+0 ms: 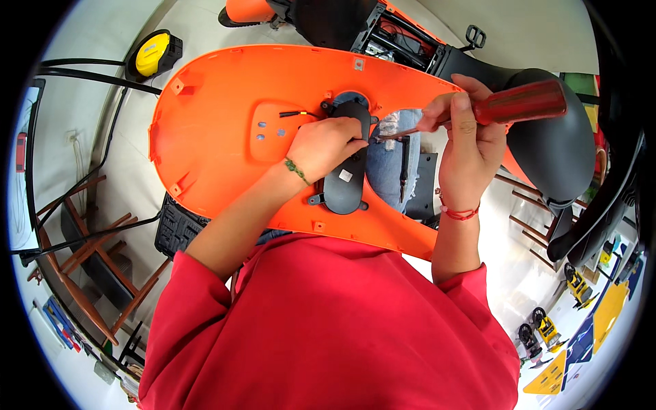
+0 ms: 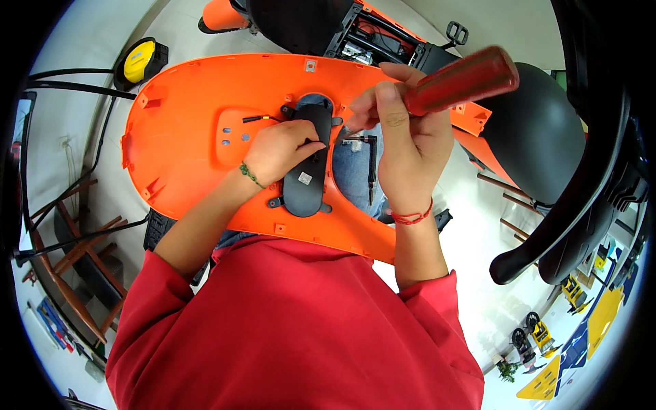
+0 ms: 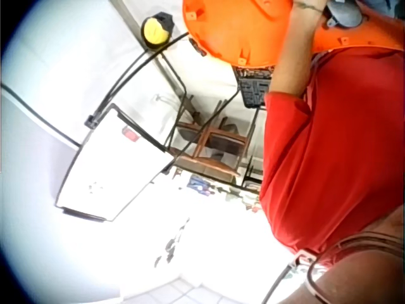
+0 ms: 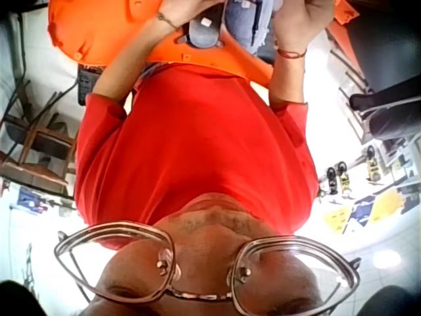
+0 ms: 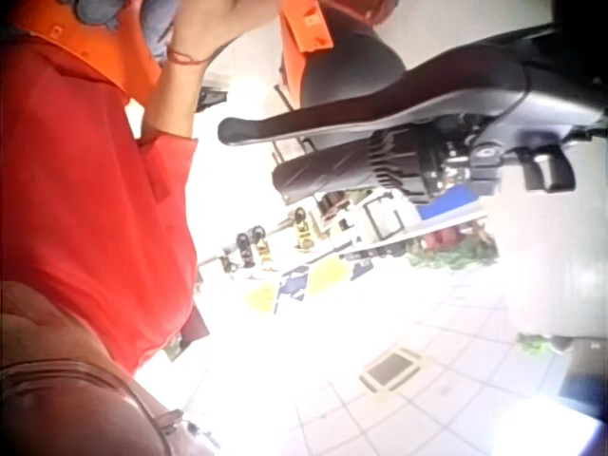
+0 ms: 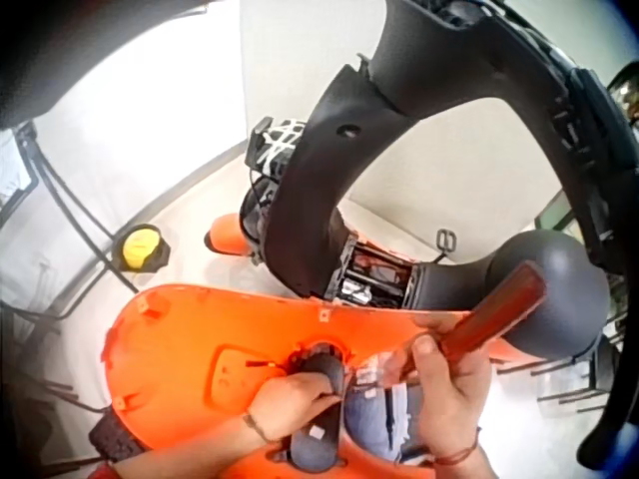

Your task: The person disassembles a black component from an orange fairing panel by removing screws with a hand tool, then aligns the component back onto the panel and secures it using a screwdriver.

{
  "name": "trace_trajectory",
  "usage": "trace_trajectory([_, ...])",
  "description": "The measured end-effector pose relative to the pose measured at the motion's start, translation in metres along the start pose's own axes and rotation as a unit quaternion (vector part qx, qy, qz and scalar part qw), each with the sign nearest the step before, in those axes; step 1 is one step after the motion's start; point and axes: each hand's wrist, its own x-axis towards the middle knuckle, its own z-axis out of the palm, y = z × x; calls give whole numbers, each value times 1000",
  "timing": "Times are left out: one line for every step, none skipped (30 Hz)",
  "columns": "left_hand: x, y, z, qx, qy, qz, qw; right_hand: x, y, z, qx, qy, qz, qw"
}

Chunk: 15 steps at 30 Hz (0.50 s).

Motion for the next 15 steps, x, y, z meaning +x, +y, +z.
trace_trajectory([-2,-1,-1,-25,0,-18,1000,0,-2,0,0,1,1,1000])
trace_trajectory([-3,-1,-1,-50,0,-37,998,-1,-6,0,-2,0,21,1000])
trace_trajectory([-3,1,0,-51,-2,-36,998,-2,-8,0,-5,1,40,999])
trace_trajectory([-4,3,2,-28,10,-30,999,-2,-6,1,-5,2,40,999])
trace_trajectory([-5,5,3,-6,21,-25,999,-2,-2,1,-62,-20,88,994])
trace_trajectory([-5,7,4,-6,20,-25,999,-3,3,1,-117,-44,134,983])
trace_trajectory([-5,8,5,41,19,-17,999,-5,14,1,-115,-44,135,983])
trace_trajectory([-6,8,6,88,18,-8,996,-8,28,-1,-127,-78,181,972])
trace_trajectory([-6,8,6,87,18,-8,996,-11,37,-3,-141,-112,226,957])
trace_trajectory([-5,8,5,125,27,35,991,-14,40,-5,-141,-112,227,957])
trace_trajectory([-4,7,5,162,35,78,983,-16,43,-7,-130,-116,247,953])
trace_trajectory([-3,7,5,162,35,76,983,-18,44,-8,-118,-122,269,948])
trace_trajectory([-3,7,6,186,24,78,979,-19,43,-8,-117,-123,270,948])
trace_trajectory([-2,6,7,209,14,80,974,-21,43,-9,-112,-114,277,947])
trace_trajectory([-2,5,8,209,13,81,974,-21,42,-10,-108,-103,283,947])
